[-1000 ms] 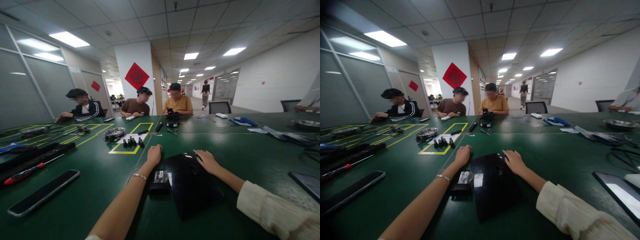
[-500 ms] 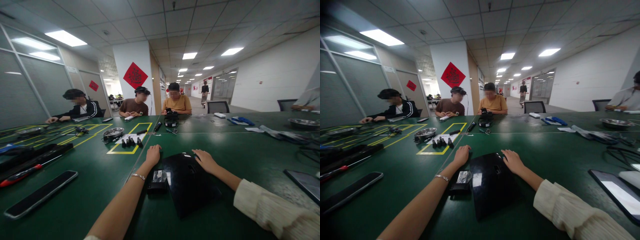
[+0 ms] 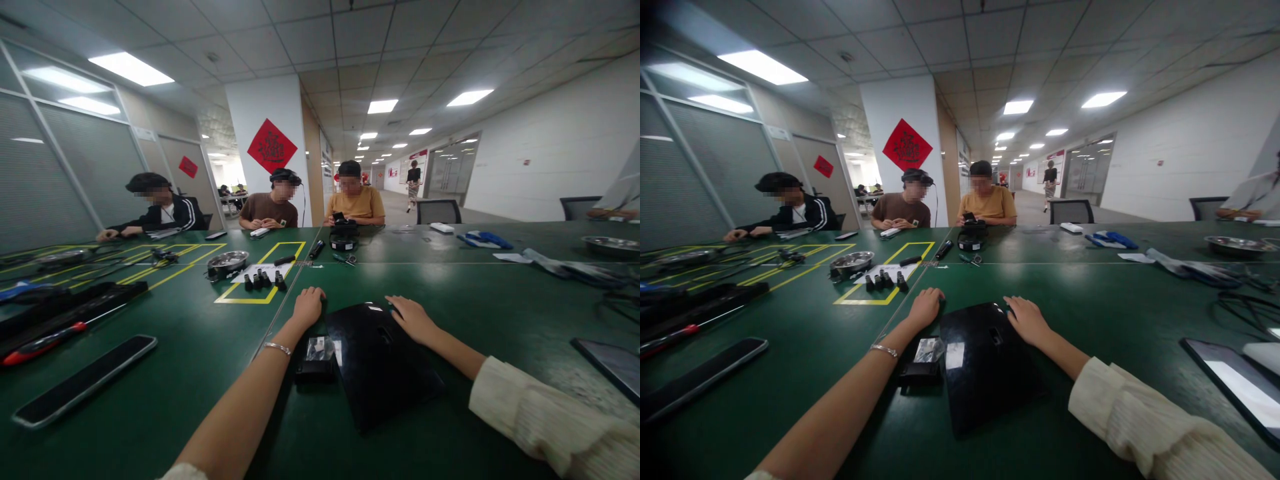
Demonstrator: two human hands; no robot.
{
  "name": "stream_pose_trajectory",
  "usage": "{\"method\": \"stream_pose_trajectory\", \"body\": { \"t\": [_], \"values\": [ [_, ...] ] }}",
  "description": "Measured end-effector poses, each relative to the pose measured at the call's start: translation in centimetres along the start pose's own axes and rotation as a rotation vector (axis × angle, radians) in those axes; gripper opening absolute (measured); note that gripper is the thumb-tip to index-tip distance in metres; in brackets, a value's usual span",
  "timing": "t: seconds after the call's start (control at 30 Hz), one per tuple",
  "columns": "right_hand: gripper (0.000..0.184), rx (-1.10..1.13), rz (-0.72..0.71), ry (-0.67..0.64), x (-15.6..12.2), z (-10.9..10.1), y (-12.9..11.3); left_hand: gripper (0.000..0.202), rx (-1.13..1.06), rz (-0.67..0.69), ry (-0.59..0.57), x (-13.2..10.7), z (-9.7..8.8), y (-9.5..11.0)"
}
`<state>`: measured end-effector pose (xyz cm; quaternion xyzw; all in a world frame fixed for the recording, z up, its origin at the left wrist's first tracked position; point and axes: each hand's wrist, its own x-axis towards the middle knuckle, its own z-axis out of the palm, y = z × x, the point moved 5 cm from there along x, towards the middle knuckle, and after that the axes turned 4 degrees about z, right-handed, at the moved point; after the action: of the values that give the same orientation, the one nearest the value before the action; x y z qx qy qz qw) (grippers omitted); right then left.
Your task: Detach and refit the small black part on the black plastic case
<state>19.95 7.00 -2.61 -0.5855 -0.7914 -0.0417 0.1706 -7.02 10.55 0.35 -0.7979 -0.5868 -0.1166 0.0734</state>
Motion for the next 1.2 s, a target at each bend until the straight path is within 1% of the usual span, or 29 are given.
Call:
{"method": "stream_pose_trajectory", "body": {
  "t": [0.3,0.77,0.83,0.9,0.97,1.0,1.07,1.13,1.2],
  "values": [
    [0.045,0.000,-0.003,0.016,0.0,-0.1,-0.1,0.028,0.013,0.018,0.003,-0.1,-0.4,0.2],
    [0.044,0.058,-0.004,0.049,-0.3,-0.7,-0.4,0.029,-0.003,-0.006,-0.014,-0.2,-0.3,0.2],
    [0.043,0.075,-0.006,0.073,-0.4,-1.2,-0.6,0.029,-0.002,-0.001,-0.010,-0.2,-0.3,0.2],
    [0.043,0.104,-0.031,0.126,-0.5,-2.6,-1.3,0.028,0.003,0.008,-0.004,-0.1,-0.3,0.2],
    [0.043,0.140,-0.074,0.192,-0.8,-4.5,-2.8,0.028,0.007,0.017,0.000,-0.1,-0.3,0.2],
    [0.043,0.161,-0.103,0.220,-1.1,-5.6,-4.0,0.028,0.008,0.020,0.001,-0.1,-0.3,0.2],
    [0.041,0.199,-0.182,0.242,-2.0,-7.3,-7.2,0.029,0.008,0.018,-0.003,0.0,-0.3,0.2],
    [0.038,0.241,-0.354,0.185,-3.4,-8.1,-11.5,0.029,0.003,0.008,-0.014,-0.1,-0.3,0.2],
    [0.040,0.224,-0.523,0.066,-5.0,-7.6,-15.8,0.029,-0.005,-0.004,-0.021,-0.1,-0.4,0.2]
  ]
}}
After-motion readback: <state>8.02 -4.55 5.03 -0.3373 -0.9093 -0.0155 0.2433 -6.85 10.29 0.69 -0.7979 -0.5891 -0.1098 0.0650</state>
